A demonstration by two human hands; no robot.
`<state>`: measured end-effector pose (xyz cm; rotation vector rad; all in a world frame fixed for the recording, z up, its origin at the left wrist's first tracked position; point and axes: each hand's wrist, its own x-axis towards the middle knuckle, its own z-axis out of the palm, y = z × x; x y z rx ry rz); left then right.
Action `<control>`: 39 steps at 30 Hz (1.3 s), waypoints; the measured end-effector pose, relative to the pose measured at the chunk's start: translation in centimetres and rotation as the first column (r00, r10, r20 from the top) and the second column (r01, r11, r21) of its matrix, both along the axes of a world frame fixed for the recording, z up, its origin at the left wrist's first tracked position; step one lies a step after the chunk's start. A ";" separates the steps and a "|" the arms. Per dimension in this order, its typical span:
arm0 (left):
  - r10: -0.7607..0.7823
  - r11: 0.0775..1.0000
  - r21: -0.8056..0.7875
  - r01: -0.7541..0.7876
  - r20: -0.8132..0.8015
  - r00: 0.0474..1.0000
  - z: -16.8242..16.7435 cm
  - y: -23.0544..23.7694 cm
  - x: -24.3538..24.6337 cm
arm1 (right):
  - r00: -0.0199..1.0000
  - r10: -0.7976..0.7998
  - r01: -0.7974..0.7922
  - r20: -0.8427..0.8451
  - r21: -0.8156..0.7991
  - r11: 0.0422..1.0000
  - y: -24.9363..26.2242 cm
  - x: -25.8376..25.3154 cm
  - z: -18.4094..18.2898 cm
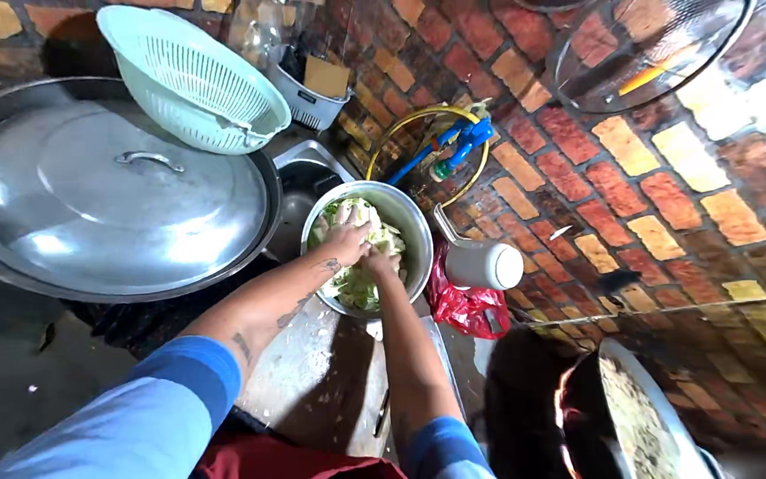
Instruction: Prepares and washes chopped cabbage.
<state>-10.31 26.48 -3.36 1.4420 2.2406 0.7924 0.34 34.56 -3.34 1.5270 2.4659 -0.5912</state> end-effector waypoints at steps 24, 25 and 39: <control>-0.199 0.940 -0.280 0.194 0.009 0.980 4.7 6.3 -2.8 | 0.829 0.132 0.269 -0.544 0.594 0.758 0.6 -3.7 24.6; -0.205 0.945 -0.252 0.210 0.047 0.978 5.5 6.6 -3.1 | 0.733 0.236 0.343 -0.638 0.646 0.682 2.7 -4.3 22.8; 0.083 0.978 0.045 -0.205 0.813 0.577 3.8 10.7 -1.2 | -0.220 -0.543 -0.096 -0.811 -0.536 0.839 5.8 -2.6 11.5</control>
